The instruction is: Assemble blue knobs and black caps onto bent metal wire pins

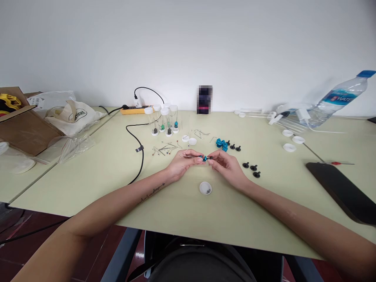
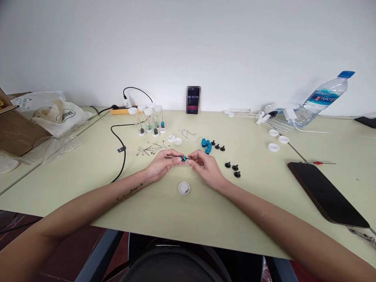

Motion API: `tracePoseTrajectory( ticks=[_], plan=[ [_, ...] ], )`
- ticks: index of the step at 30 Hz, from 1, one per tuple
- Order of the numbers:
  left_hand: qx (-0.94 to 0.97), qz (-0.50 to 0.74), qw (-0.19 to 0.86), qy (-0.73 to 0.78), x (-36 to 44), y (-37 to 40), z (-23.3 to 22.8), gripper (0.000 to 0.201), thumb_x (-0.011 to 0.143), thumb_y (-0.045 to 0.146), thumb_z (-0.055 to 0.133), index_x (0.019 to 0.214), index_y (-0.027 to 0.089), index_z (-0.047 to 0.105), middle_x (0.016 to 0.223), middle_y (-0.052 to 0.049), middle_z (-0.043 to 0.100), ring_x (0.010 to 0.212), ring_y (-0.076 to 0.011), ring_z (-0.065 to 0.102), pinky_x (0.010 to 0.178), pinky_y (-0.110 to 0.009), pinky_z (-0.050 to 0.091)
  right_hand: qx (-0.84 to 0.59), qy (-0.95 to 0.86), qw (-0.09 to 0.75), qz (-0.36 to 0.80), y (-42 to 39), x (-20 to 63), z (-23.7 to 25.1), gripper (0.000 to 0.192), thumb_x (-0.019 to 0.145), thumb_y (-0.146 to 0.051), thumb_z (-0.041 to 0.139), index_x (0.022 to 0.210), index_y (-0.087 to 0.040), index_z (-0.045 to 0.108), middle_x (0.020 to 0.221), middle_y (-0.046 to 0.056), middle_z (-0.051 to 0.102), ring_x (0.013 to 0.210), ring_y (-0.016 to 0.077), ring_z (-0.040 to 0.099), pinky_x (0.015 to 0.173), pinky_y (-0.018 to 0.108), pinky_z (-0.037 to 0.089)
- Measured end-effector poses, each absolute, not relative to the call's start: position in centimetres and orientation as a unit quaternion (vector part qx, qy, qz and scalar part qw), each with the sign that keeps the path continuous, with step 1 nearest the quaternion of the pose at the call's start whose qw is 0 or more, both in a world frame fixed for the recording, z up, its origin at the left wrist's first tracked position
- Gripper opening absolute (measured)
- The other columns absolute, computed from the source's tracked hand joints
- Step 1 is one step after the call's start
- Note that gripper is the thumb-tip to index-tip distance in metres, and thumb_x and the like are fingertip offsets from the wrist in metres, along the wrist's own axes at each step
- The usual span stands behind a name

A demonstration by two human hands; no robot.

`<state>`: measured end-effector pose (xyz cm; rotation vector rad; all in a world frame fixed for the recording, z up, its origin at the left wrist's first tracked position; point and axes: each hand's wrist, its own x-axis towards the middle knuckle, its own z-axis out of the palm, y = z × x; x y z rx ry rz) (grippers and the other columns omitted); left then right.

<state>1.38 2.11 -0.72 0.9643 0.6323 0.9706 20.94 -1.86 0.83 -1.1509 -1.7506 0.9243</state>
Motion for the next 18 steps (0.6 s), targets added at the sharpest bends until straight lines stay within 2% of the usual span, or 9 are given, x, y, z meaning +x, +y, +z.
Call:
tracePoseTrajectory(
  ticks=[4,7,9,12,14,16,18],
  plan=[
    [0.453,0.433,0.723,0.289,1.45,1.95,-0.69,0.025,0.056,0.019,0.087,0.076,0.013,0.073,0.084,-0.005,0.073,0.080,-0.0160,0.068,0.090,-0.037,0.051,-0.452,-0.690,0.378,0.419,-1.53,21.16,0.50,0.041,0.093,-0.056,0.046,0.074,-0.021,0.056,0.065,0.001,0.060,0.055,0.0144,0.052,0.055,0.029,0.043],
    [0.462,0.426,0.722,0.289,1.45,1.93,-0.75,0.025,0.056,0.018,0.087,0.077,0.012,0.073,0.084,-0.005,0.073,0.078,-0.0162,0.068,0.088,-0.036,0.051,-0.453,-0.694,0.363,0.426,-1.33,21.29,0.32,0.050,0.095,-0.057,0.037,0.067,-0.020,0.054,0.058,0.001,0.057,0.051,0.0140,0.050,0.053,0.029,0.041],
    [0.459,0.426,0.725,0.287,1.40,2.00,-0.84,0.025,0.057,0.018,0.087,0.077,0.013,0.073,0.085,-0.005,0.073,0.079,-0.0164,0.069,0.088,-0.037,0.052,-0.457,-0.698,0.370,0.409,-1.31,21.35,0.26,0.045,0.094,-0.055,0.042,0.068,-0.021,0.053,0.059,0.000,0.055,0.053,0.0140,0.050,0.055,0.029,0.040],
    [0.448,0.426,0.732,0.286,1.24,2.15,-0.98,0.025,0.058,0.019,0.086,0.078,0.014,0.072,0.088,-0.004,0.073,0.078,-0.0161,0.069,0.086,-0.037,0.053,-0.462,-0.705,0.404,0.355,-1.41,21.36,0.19,0.025,0.086,-0.046,0.062,0.081,-0.022,0.054,0.070,-0.001,0.059,0.064,0.0155,0.054,0.060,0.028,0.042],
    [0.445,0.421,0.737,0.286,1.14,2.20,-0.98,0.026,0.058,0.020,0.086,0.080,0.015,0.072,0.087,-0.004,0.073,0.076,-0.0164,0.070,0.084,-0.037,0.054,-0.458,-0.706,0.426,0.333,-1.51,21.35,0.16,0.024,0.081,-0.041,0.069,0.088,-0.023,0.055,0.075,-0.001,0.062,0.069,0.0165,0.057,0.064,0.029,0.044],
    [0.448,0.417,0.738,0.284,1.10,2.19,-0.90,0.027,0.058,0.020,0.087,0.080,0.014,0.072,0.086,-0.004,0.073,0.076,-0.0165,0.070,0.084,-0.037,0.054,-0.452,-0.702,0.421,0.355,-1.59,21.32,0.19,0.024,0.083,-0.044,0.066,0.083,-0.023,0.056,0.072,-0.001,0.062,0.066,0.0161,0.058,0.063,0.029,0.045],
    [0.457,0.412,0.737,0.279,1.13,2.14,-0.80,0.027,0.057,0.020,0.087,0.079,0.013,0.073,0.083,-0.005,0.073,0.075,-0.0166,0.070,0.086,-0.037,0.053,-0.448,-0.696,0.394,0.399,-1.61,21.31,0.27,0.033,0.090,-0.050,0.054,0.074,-0.021,0.054,0.066,0.000,0.062,0.057,0.0146,0.056,0.057,0.029,0.045]
  ],
)
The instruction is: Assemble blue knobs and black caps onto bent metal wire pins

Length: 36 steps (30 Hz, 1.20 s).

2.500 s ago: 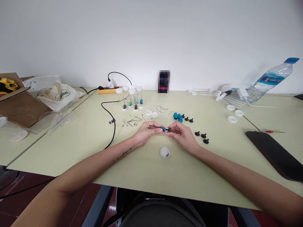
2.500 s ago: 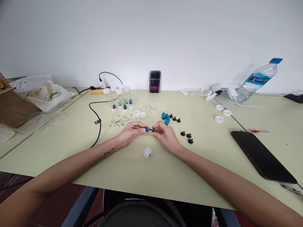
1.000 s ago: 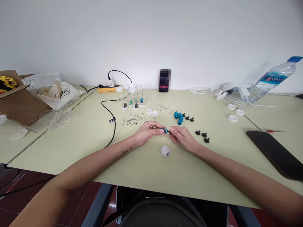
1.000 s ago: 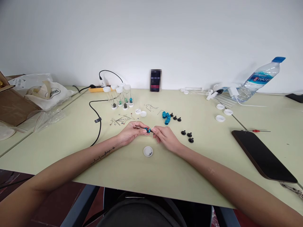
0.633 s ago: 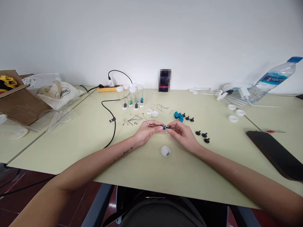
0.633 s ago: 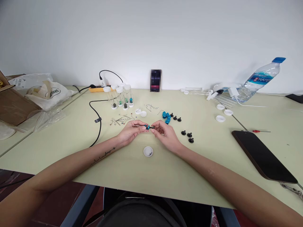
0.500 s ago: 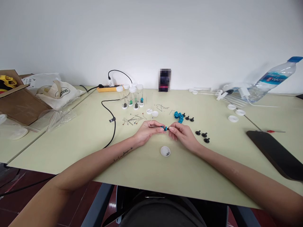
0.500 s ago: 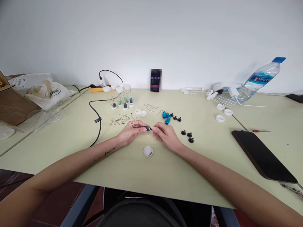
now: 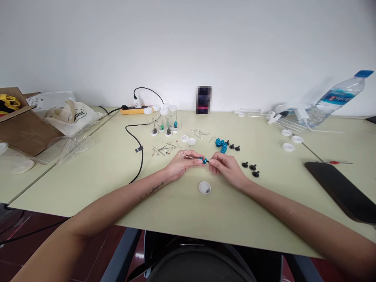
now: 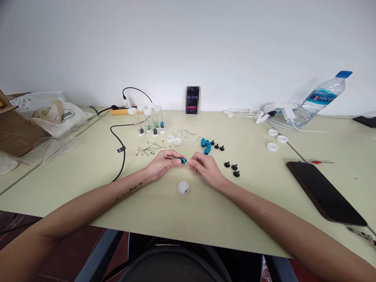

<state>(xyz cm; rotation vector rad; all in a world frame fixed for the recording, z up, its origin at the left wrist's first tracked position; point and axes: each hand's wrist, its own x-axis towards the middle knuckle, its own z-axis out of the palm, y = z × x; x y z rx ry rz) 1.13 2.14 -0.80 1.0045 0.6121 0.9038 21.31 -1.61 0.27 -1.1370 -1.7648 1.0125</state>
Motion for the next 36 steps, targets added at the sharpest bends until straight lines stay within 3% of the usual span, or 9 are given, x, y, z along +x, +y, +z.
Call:
tracePoseTrajectory(
  ticks=[4,9,12,14,20,24,28,33,36],
  plan=[
    [0.468,0.406,0.737,0.272,1.26,2.11,-0.85,0.028,0.057,0.019,0.087,0.080,0.011,0.073,0.083,-0.006,0.073,0.077,-0.0173,0.070,0.089,-0.038,0.052,-0.446,-0.700,0.364,0.423,-1.49,21.30,0.42,0.049,0.096,-0.055,0.037,0.067,-0.020,0.052,0.060,0.001,0.059,0.049,0.0122,0.051,0.052,0.028,0.042],
    [0.456,0.414,0.738,0.275,1.12,2.33,-1.17,0.026,0.059,0.019,0.086,0.081,0.014,0.072,0.087,-0.003,0.073,0.079,-0.0160,0.070,0.088,-0.036,0.052,-0.454,-0.712,0.396,0.361,-1.58,21.24,0.17,0.023,0.088,-0.044,0.059,0.085,-0.022,0.053,0.066,-0.003,0.059,0.060,0.0147,0.058,0.060,0.028,0.045],
    [0.458,0.405,0.742,0.275,1.02,2.38,-1.07,0.028,0.060,0.019,0.086,0.083,0.014,0.072,0.084,-0.003,0.073,0.077,-0.0167,0.070,0.087,-0.037,0.052,-0.453,-0.731,0.417,0.295,-1.83,21.23,-0.04,0.019,0.084,-0.035,0.066,0.092,-0.023,0.053,0.075,-0.001,0.063,0.070,0.0165,0.061,0.066,0.028,0.046],
    [0.462,0.399,0.743,0.273,1.00,2.33,-0.90,0.027,0.060,0.020,0.086,0.082,0.013,0.072,0.082,-0.004,0.073,0.077,-0.0167,0.070,0.089,-0.038,0.051,-0.453,-0.735,0.406,0.299,-1.91,21.29,-0.10,0.017,0.085,-0.036,0.065,0.089,-0.023,0.054,0.073,-0.001,0.063,0.067,0.0157,0.061,0.065,0.028,0.046],
    [0.470,0.394,0.744,0.267,1.13,2.09,-0.72,0.028,0.058,0.019,0.086,0.082,0.011,0.073,0.084,-0.006,0.073,0.077,-0.0172,0.070,0.090,-0.039,0.051,-0.466,-0.726,0.346,0.368,-1.65,21.48,-0.08,0.051,0.098,-0.054,0.032,0.066,-0.020,0.053,0.056,0.000,0.058,0.049,0.0131,0.054,0.053,0.027,0.043],
    [0.451,0.420,0.740,0.269,1.30,2.11,-0.78,0.025,0.059,0.019,0.086,0.079,0.013,0.072,0.088,-0.004,0.074,0.080,-0.0154,0.069,0.092,-0.037,0.051,-0.479,-0.719,0.359,0.353,-1.64,21.45,0.00,0.054,0.098,-0.056,0.028,0.067,-0.020,0.053,0.057,0.000,0.057,0.050,0.0128,0.053,0.053,0.027,0.041],
    [0.439,0.436,0.737,0.270,1.32,2.22,-0.68,0.025,0.059,0.018,0.086,0.078,0.013,0.072,0.085,-0.004,0.073,0.079,-0.0147,0.068,0.091,-0.036,0.051,-0.470,-0.742,0.341,0.335,-1.66,21.28,0.33,0.045,0.098,-0.051,0.035,0.069,-0.020,0.051,0.061,-0.001,0.056,0.054,0.0120,0.051,0.057,0.026,0.040],
    [0.431,0.432,0.744,0.274,1.08,2.37,-0.71,0.024,0.060,0.018,0.086,0.080,0.014,0.072,0.087,-0.003,0.073,0.077,-0.0154,0.070,0.086,-0.035,0.053,-0.466,-0.742,0.370,0.308,-1.49,21.14,0.40,0.021,0.092,-0.043,0.053,0.092,-0.022,0.054,0.075,-0.001,0.058,0.066,0.0138,0.054,0.059,0.026,0.041],
    [0.430,0.428,0.745,0.276,1.05,2.42,-0.79,0.024,0.059,0.018,0.086,0.079,0.014,0.072,0.087,-0.003,0.074,0.077,-0.0152,0.070,0.088,-0.036,0.052,-0.469,-0.743,0.365,0.309,-1.48,21.20,0.38,0.023,0.093,-0.043,0.053,0.087,-0.021,0.053,0.071,-0.002,0.056,0.065,0.0141,0.054,0.060,0.026,0.041]
  ],
)
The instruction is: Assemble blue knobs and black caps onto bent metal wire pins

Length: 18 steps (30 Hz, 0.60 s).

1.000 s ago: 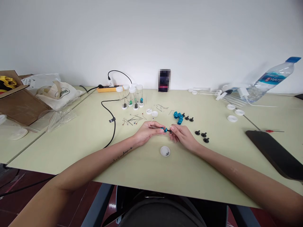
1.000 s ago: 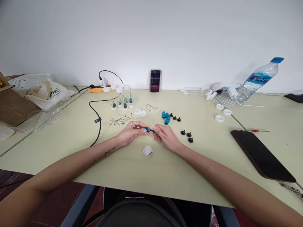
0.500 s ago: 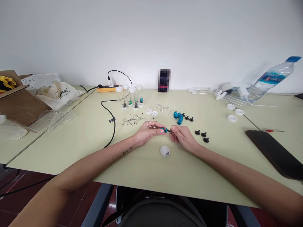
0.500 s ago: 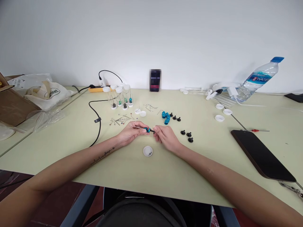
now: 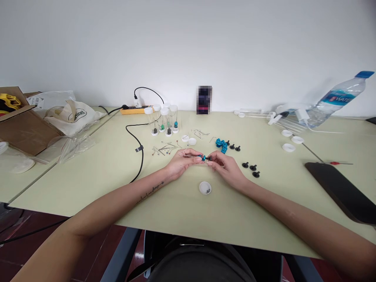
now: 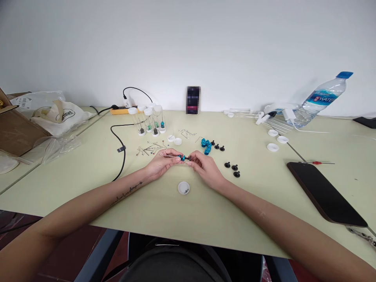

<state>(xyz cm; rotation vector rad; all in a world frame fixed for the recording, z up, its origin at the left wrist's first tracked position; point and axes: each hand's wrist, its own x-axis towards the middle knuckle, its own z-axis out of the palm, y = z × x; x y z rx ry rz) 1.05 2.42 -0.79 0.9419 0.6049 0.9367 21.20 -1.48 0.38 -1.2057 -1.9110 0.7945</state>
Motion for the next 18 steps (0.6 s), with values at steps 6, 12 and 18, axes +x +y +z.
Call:
tracePoseTrajectory(
  ticks=[6,12,18],
  plan=[
    [0.442,0.408,0.752,0.271,1.10,2.35,-0.80,0.026,0.057,0.017,0.087,0.078,0.011,0.072,0.084,-0.006,0.073,0.079,-0.0163,0.069,0.091,-0.038,0.052,-0.452,-0.757,0.316,0.351,-1.64,21.42,0.56,0.049,0.098,-0.051,0.035,0.064,-0.019,0.051,0.061,-0.001,0.054,0.056,0.0124,0.049,0.059,0.027,0.038],
    [0.433,0.419,0.750,0.273,1.12,2.29,-0.78,0.025,0.058,0.018,0.086,0.078,0.012,0.072,0.085,-0.004,0.074,0.080,-0.0159,0.069,0.091,-0.037,0.052,-0.472,-0.735,0.372,0.315,-1.67,21.21,0.62,0.031,0.094,-0.050,0.048,0.086,-0.021,0.053,0.068,-0.002,0.053,0.061,0.0134,0.049,0.059,0.027,0.037],
    [0.429,0.426,0.747,0.277,1.09,2.40,-0.90,0.024,0.060,0.019,0.086,0.079,0.014,0.072,0.087,-0.003,0.074,0.077,-0.0141,0.069,0.090,-0.036,0.052,-0.471,-0.733,0.381,0.309,-1.73,21.07,0.71,0.027,0.090,-0.048,0.055,0.088,-0.022,0.055,0.078,0.001,0.061,0.070,0.0160,0.056,0.061,0.027,0.042]
  ],
)
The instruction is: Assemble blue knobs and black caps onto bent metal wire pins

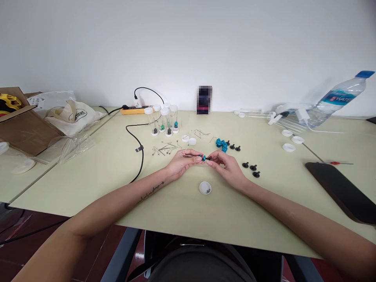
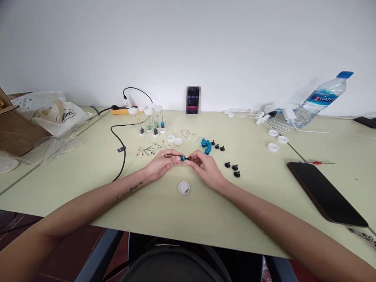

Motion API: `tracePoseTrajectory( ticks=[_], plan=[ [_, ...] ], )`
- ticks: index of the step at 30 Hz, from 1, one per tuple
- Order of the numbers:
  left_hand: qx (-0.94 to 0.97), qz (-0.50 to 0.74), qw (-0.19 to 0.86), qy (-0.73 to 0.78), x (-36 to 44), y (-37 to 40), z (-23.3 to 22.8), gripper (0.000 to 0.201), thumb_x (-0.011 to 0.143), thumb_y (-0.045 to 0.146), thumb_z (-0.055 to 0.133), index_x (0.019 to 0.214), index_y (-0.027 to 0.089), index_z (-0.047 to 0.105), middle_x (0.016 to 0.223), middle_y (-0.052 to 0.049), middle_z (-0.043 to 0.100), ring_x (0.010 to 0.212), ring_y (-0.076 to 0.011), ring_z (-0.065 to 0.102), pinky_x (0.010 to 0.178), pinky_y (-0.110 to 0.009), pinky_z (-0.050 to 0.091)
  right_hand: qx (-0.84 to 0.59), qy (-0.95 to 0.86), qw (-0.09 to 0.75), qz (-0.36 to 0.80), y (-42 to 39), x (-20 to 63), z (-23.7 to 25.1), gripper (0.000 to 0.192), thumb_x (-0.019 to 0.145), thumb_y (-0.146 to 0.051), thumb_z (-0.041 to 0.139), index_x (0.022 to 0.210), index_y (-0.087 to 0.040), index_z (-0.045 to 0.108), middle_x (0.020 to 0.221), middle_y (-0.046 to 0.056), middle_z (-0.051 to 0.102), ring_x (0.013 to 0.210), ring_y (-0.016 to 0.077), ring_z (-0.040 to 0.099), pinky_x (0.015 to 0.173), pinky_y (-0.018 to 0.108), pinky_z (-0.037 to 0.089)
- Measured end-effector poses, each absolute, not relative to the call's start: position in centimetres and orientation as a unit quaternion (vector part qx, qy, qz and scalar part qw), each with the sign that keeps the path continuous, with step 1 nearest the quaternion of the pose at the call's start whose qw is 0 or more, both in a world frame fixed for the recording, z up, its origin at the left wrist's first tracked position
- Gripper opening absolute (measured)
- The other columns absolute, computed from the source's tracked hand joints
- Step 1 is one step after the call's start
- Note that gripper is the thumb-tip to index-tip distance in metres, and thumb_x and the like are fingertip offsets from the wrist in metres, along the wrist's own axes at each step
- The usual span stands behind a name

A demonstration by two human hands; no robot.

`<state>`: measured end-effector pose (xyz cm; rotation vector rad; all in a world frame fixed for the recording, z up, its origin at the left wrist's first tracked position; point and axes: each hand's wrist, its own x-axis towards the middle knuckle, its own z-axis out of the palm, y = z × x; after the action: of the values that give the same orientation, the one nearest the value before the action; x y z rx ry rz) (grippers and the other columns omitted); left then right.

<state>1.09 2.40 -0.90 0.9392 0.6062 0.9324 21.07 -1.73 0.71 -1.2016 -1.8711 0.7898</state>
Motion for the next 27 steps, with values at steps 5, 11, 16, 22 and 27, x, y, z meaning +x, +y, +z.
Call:
tracePoseTrajectory(
  ticks=[5,11,16,22,27],
  plan=[
    [0.452,0.409,0.744,0.274,1.09,2.28,-0.86,0.027,0.057,0.019,0.087,0.079,0.012,0.073,0.084,-0.005,0.073,0.079,-0.0163,0.069,0.092,-0.039,0.050,-0.456,-0.744,0.332,0.358,-1.68,21.36,0.62,0.047,0.098,-0.053,0.036,0.069,-0.020,0.053,0.064,0.000,0.058,0.058,0.0138,0.052,0.060,0.027,0.041],
    [0.460,0.405,0.741,0.275,1.04,2.20,-0.72,0.029,0.057,0.020,0.087,0.080,0.012,0.072,0.084,-0.005,0.073,0.076,-0.0168,0.070,0.090,-0.039,0.050,-0.464,-0.765,0.335,0.298,-1.70,21.33,0.50,0.041,0.097,-0.049,0.039,0.071,-0.020,0.050,0.064,-0.001,0.055,0.059,0.0140,0.049,0.058,0.027,0.037],
    [0.454,0.403,0.744,0.280,0.89,2.32,-0.86,0.028,0.059,0.020,0.086,0.082,0.014,0.071,0.084,-0.003,0.073,0.075,-0.0167,0.070,0.086,-0.038,0.052,-0.460,-0.749,0.401,0.257,-1.78,21.33,0.21,0.020,0.088,-0.040,0.060,0.089,-0.022,0.051,0.081,0.001,0.061,0.071,0.0163,0.055,0.061,0.027,0.041],
    [0.477,0.399,0.736,0.266,1.07,2.12,-0.72,0.028,0.058,0.020,0.087,0.081,0.011,0.072,0.082,-0.005,0.073,0.076,-0.0167,0.070,0.087,-0.037,0.053,-0.463,-0.768,0.322,0.303,-1.86,21.43,0.60,0.047,0.099,-0.049,0.033,0.067,-0.020,0.051,0.062,0.000,0.057,0.057,0.0139,0.051,0.060,0.028,0.039],
    [0.473,0.404,0.734,0.273,1.04,2.18,-0.78,0.027,0.060,0.021,0.086,0.082,0.014,0.072,0.082,-0.004,0.073,0.076,-0.0157,0.069,0.087,-0.037,0.052,-0.468,-0.778,0.346,0.237,-1.88,21.36,0.32,0.028,0.096,-0.044,0.044,0.080,-0.022,0.050,0.074,0.001,0.058,0.066,0.0164,0.052,0.061,0.029,0.040]
  ],
)
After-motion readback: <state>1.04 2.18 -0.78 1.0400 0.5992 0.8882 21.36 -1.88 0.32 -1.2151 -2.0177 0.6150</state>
